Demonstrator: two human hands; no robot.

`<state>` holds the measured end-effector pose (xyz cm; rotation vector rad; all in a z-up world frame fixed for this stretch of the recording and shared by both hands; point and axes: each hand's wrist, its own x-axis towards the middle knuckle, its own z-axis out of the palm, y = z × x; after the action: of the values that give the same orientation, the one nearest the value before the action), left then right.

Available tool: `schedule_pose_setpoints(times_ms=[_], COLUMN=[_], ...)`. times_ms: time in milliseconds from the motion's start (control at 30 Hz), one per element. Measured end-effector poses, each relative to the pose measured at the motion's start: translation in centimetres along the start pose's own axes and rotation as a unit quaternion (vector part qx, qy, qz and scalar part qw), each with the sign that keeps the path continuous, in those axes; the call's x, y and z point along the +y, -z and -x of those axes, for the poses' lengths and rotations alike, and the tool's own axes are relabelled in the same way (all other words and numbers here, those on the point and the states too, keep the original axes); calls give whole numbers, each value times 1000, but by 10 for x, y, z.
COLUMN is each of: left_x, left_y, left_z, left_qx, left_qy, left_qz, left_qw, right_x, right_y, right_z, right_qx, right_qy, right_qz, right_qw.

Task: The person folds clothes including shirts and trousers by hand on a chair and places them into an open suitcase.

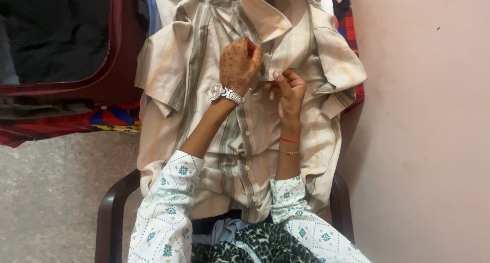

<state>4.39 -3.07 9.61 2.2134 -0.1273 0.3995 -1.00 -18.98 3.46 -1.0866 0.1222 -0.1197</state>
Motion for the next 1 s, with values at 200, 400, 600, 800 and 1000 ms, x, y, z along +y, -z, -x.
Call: schedule_pose_setpoints(times_ms=[200, 400, 600, 800, 1000], left_x=[11, -6, -29, -38, -44], left_y=[-4, -23, -39, -40, -47], left_z=[21, 41, 54, 60, 69], left_qx=[-42, -6, -59, -54, -24], left_qy=[27, 63, 195, 190, 175], left_qz=[82, 160, 354, 383, 372], left_qw=[995, 985, 913, 903, 911], right_x=[7, 35, 58, 50, 57], right_y=[-13, -5, -7, -9, -1], right_z=[6, 1, -4, -3, -9], right_qx=[11, 75, 90, 71, 57], right_qy=[103, 108, 80, 77, 87], right_qz=[41, 71, 11, -9, 2], right_qw=[994, 989, 993, 994, 995])
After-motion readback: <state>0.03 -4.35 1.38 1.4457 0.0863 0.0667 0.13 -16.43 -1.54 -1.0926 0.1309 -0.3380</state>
